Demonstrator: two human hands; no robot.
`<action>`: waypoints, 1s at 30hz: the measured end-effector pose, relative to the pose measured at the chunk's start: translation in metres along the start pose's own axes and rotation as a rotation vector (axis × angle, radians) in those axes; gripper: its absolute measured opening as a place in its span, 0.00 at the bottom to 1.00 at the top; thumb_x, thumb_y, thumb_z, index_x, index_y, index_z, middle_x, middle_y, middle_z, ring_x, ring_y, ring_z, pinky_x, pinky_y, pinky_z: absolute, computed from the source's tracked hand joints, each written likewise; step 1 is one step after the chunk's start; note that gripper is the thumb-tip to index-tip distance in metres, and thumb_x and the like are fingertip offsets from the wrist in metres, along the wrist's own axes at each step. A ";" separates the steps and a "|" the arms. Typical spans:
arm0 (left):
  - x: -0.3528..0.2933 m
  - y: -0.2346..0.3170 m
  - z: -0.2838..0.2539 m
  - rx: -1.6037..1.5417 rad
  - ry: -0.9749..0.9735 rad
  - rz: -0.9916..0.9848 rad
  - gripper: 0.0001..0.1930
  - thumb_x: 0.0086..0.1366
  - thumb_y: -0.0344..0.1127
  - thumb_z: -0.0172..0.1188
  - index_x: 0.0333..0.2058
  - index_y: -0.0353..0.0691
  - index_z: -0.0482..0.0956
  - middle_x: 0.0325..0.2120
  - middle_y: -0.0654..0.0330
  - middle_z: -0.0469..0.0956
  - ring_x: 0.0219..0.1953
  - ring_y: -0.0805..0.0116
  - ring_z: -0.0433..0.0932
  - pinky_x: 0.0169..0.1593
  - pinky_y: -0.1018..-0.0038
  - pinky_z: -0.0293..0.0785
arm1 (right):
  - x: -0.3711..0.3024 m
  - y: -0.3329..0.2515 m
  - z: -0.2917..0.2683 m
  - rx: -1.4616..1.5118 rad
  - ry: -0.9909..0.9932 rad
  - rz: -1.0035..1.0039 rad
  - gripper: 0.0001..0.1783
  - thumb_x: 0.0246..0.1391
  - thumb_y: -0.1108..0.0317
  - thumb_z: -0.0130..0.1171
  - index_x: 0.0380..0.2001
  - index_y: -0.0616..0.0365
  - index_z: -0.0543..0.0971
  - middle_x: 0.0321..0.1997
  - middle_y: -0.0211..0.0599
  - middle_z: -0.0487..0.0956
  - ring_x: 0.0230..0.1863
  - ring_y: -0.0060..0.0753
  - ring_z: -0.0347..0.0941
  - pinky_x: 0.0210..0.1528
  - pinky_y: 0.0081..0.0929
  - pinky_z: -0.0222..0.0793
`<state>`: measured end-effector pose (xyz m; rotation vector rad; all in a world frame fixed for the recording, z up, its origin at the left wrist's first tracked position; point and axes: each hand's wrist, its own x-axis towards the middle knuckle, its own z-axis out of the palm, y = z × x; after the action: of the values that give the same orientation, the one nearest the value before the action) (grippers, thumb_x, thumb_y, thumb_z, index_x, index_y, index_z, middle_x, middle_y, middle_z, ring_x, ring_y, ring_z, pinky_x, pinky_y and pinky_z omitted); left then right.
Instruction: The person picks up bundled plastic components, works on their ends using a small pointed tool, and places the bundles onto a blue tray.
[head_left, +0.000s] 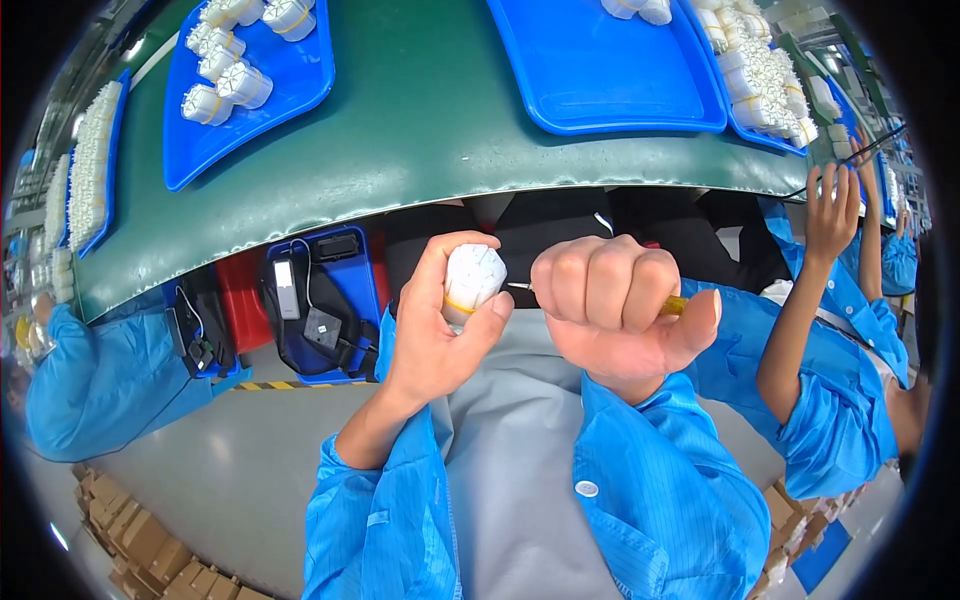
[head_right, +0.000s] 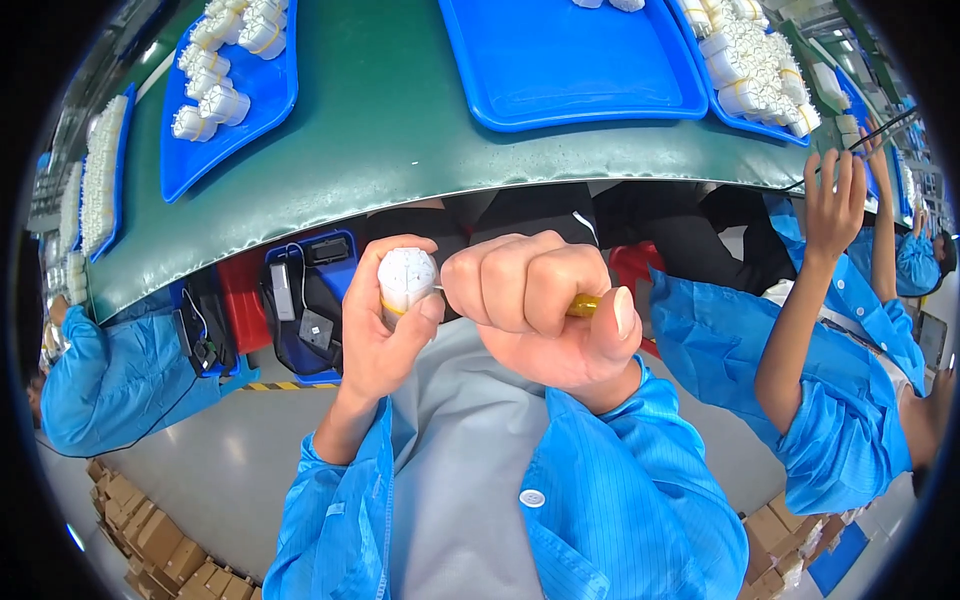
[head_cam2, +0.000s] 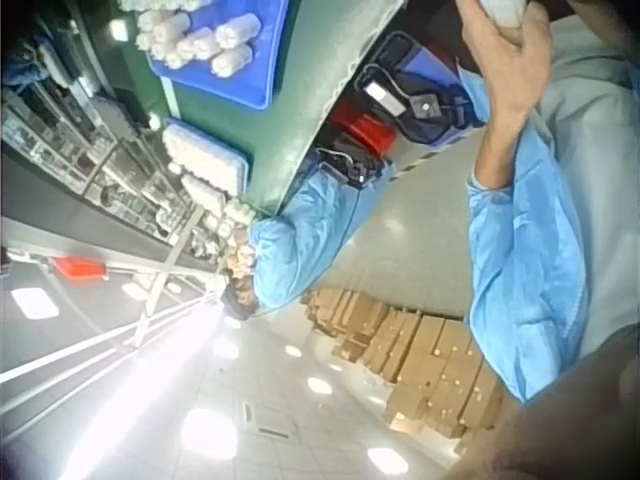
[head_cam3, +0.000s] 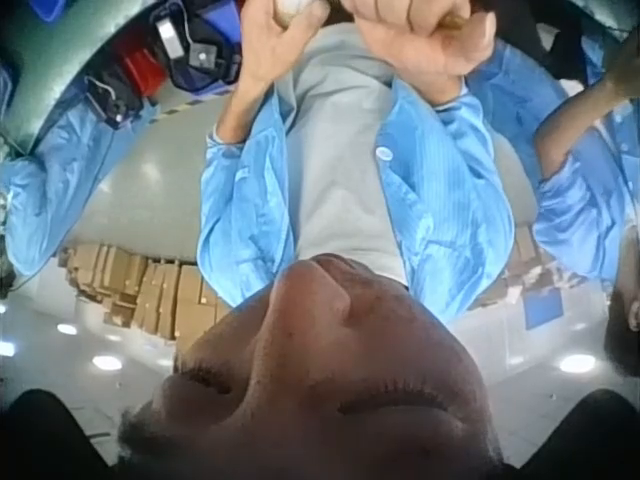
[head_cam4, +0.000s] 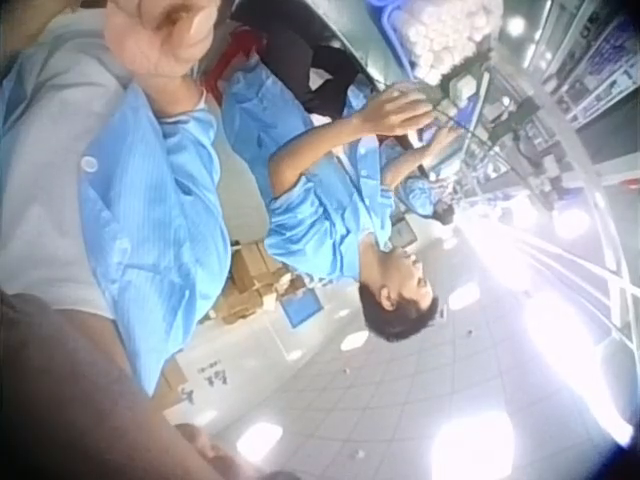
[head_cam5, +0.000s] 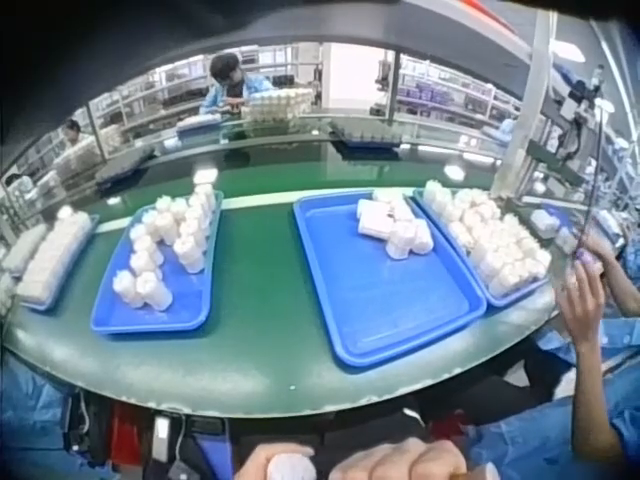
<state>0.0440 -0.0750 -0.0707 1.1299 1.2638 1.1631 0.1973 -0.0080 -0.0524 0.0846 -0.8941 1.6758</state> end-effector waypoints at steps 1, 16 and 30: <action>0.000 0.003 0.001 0.001 -0.001 -0.002 0.22 0.57 0.28 0.64 0.50 0.39 0.68 0.31 0.61 0.75 0.28 0.77 0.73 0.32 0.78 0.72 | 0.000 -0.001 -0.001 -0.007 -0.001 -0.003 0.36 0.64 0.36 0.40 0.12 0.52 0.57 0.13 0.27 0.58 0.17 0.27 0.50 0.23 0.29 0.47; 0.010 -0.008 0.002 -0.943 -0.216 -0.141 0.29 0.68 0.49 0.55 0.58 0.31 0.64 0.40 0.53 0.72 0.40 0.62 0.77 0.37 0.68 0.76 | -0.001 -0.008 -0.011 -0.012 0.034 -0.039 0.33 0.66 0.39 0.37 0.15 0.52 0.58 0.16 0.26 0.59 0.19 0.28 0.52 0.25 0.31 0.49; 0.014 -0.014 0.008 -1.058 -0.231 -0.076 0.32 0.63 0.43 0.63 0.59 0.31 0.63 0.47 0.49 0.72 0.50 0.54 0.76 0.52 0.60 0.77 | 0.001 -0.015 -0.019 -0.013 0.032 -0.055 0.32 0.67 0.39 0.37 0.15 0.51 0.59 0.17 0.26 0.59 0.20 0.28 0.52 0.26 0.30 0.49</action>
<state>0.0515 -0.0621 -0.0861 0.3867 0.3645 1.3293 0.2174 0.0041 -0.0576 0.0727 -0.8715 1.6161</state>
